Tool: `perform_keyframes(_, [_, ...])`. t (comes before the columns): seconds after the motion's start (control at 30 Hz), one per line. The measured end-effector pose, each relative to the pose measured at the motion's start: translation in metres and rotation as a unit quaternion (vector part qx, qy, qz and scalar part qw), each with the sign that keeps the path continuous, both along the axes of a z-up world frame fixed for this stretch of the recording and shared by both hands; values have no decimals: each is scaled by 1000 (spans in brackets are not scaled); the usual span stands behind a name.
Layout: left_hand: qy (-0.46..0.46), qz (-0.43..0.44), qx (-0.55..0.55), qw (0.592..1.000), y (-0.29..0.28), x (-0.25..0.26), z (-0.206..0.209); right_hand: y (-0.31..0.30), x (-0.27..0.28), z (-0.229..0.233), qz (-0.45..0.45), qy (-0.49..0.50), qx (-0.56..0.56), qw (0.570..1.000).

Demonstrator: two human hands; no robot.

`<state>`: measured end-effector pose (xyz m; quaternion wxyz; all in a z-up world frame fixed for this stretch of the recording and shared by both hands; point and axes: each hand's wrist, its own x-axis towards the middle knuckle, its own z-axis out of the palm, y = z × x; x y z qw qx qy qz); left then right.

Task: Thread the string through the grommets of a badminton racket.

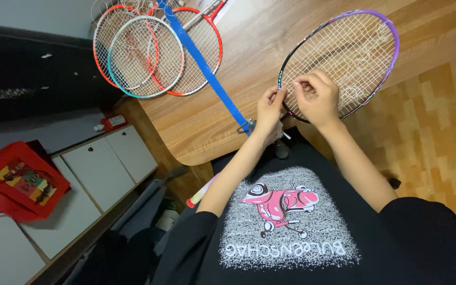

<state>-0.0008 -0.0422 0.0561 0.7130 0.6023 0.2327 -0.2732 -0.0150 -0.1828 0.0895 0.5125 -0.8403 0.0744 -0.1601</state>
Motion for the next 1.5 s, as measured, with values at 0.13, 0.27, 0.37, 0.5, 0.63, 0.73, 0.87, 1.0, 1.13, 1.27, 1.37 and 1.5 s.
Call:
perform_keyframes(0.13, [8,22,18,1000,-14,1,11,3,1,0,32,-10,-65,997])
perform_keyframes(0.27, [8,32,-2,999,-5,-5,-15,5,0,-4,37,-3,-92,995])
perform_keyframes(0.37, [10,14,8,1000,2,-5,-17,4,1,-10,42,13,-85,995])
perform_keyframes(0.5, [-20,-13,16,1000,7,-6,-31,-1,4,-17,56,20,-87,994])
perform_keyframes(0.63, [-53,-74,13,996,16,-2,-64,-5,8,-17,68,45,-78,994])
perform_keyframes(0.73, [-49,-74,9,996,16,-7,-74,-5,10,-13,63,77,-52,994])
perform_keyframes(0.87, [-74,-83,14,994,16,-9,-76,-2,11,-18,54,84,-45,994])
perform_keyframes(1.0, [-60,-68,-7,996,17,-9,-70,-4,11,-20,60,90,-40,993])
perform_keyframes(1.13, [-62,-67,-14,996,17,-10,-69,-6,14,-16,79,94,-57,991])
perform_keyframes(1.27, [-68,-74,-13,995,18,-3,-36,-11,14,-23,96,112,-55,988])
perform_keyframes(1.37, [-70,-75,-15,995,19,-6,-45,-13,15,-20,108,116,-59,986])
perform_keyframes(1.5, [-69,-73,-13,995,18,-5,-46,-15,23,-3,137,127,-65,980])
